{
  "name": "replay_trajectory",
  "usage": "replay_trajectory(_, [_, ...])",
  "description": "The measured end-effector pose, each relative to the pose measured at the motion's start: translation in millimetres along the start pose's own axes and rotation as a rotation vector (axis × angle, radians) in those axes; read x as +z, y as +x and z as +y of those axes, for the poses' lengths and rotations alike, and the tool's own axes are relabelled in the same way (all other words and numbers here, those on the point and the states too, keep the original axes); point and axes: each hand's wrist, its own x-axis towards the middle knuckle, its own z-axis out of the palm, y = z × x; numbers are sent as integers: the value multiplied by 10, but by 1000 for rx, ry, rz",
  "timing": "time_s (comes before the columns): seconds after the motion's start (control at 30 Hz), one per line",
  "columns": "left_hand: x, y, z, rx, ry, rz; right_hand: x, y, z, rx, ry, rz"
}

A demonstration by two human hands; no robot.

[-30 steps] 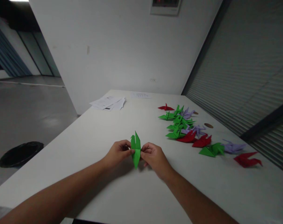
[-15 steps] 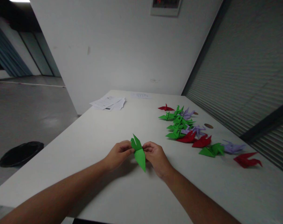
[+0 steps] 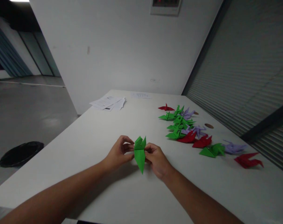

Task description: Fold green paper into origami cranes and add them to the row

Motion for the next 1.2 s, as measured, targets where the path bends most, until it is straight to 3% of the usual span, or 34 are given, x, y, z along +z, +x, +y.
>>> replay_trajectory(0.4, [-44,3,43,108,198,37,-15,18,52,-18,-99,-125])
replay_trajectory(0.77, [-52,-102,61,333,596,2,17,3,29,6,-113,-132])
replay_trajectory(1.2, [-101,-114,60,388,692,28,-17,4,56,-36,-124,-148])
